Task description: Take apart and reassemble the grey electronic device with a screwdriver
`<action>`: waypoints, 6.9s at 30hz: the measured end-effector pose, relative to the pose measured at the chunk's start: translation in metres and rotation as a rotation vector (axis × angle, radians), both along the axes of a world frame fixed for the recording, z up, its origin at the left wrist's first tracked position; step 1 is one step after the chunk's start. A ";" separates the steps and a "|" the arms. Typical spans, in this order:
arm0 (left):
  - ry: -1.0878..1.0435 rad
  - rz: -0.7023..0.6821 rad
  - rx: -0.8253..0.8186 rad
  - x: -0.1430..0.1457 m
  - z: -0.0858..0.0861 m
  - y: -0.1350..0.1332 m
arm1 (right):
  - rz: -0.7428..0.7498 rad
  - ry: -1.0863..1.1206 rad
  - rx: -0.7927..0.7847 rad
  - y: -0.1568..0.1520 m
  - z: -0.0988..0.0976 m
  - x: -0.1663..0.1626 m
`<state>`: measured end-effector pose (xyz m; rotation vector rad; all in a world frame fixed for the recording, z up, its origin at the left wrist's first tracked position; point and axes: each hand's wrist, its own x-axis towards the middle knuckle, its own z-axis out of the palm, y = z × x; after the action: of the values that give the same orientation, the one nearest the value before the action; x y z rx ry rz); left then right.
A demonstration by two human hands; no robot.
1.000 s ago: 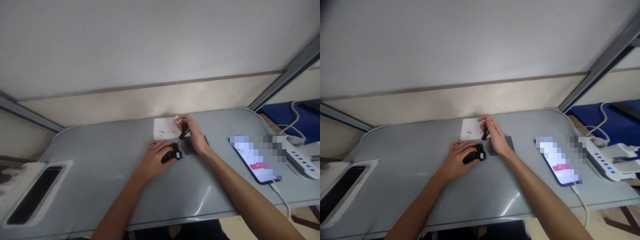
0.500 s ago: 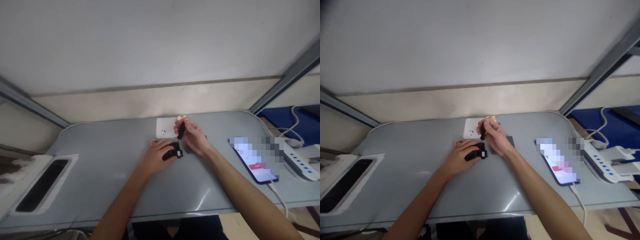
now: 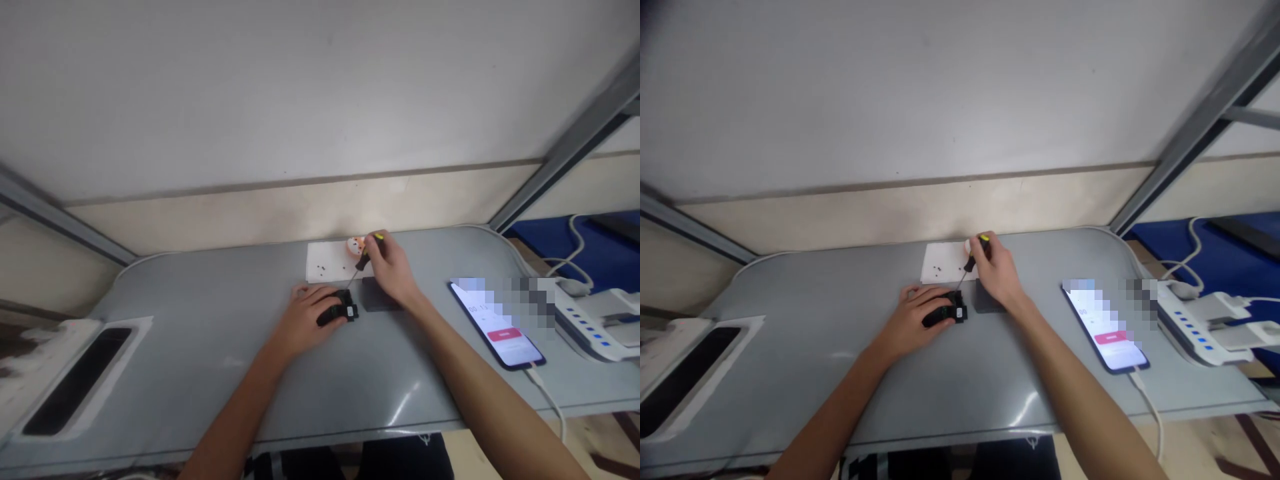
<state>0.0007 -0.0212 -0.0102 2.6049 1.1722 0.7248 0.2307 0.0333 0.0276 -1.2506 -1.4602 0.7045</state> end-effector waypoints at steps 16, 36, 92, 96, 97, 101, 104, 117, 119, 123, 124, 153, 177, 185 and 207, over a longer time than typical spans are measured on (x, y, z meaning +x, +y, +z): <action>-0.267 0.295 0.053 -0.013 0.003 0.006 | -0.152 -0.044 -0.018 0.009 -0.007 0.009; -0.351 0.317 0.061 -0.012 -0.006 0.012 | 0.079 0.206 -0.029 -0.007 0.001 -0.017; -0.209 0.217 -0.043 -0.022 -0.007 0.014 | 0.346 -0.146 0.080 -0.017 0.020 -0.057; -0.213 0.218 -0.043 -0.022 -0.006 0.014 | 0.333 -0.123 0.082 -0.017 0.017 -0.057; -0.214 0.218 -0.042 -0.021 -0.005 0.014 | 0.327 -0.127 0.081 -0.017 0.017 -0.056; -0.209 0.211 -0.033 -0.021 -0.005 0.014 | 0.326 -0.153 0.076 -0.020 0.020 -0.056; -0.205 0.212 -0.021 -0.021 -0.005 0.014 | 0.356 -0.168 0.084 -0.022 0.023 -0.056; -0.205 0.204 -0.041 -0.022 -0.008 0.014 | 0.356 0.457 0.048 -0.010 0.001 -0.073; -0.204 0.203 -0.051 -0.022 -0.007 0.014 | 0.381 0.522 -0.002 -0.010 0.001 -0.076; -0.205 0.211 -0.053 -0.022 -0.006 0.013 | 0.414 0.688 -0.064 -0.012 0.005 -0.079; -0.205 0.214 -0.049 -0.022 -0.006 0.013 | 0.432 0.722 -0.087 -0.013 0.006 -0.079; -0.191 0.212 -0.039 -0.023 -0.005 0.013 | 0.431 0.789 -0.132 -0.006 0.007 -0.072; -0.173 0.208 -0.042 -0.022 -0.004 0.014 | 0.368 0.681 -0.051 -0.006 0.004 -0.072; -0.175 0.215 -0.045 -0.022 -0.006 0.013 | 0.445 0.776 -0.134 -0.008 0.005 -0.071; -0.160 0.205 -0.056 -0.023 -0.004 0.014 | 0.424 0.703 -0.095 -0.007 0.001 -0.069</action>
<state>-0.0225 -0.0069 -0.0146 2.3551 1.4008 0.9071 0.1614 0.0265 0.0287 -0.6400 -1.0988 1.3503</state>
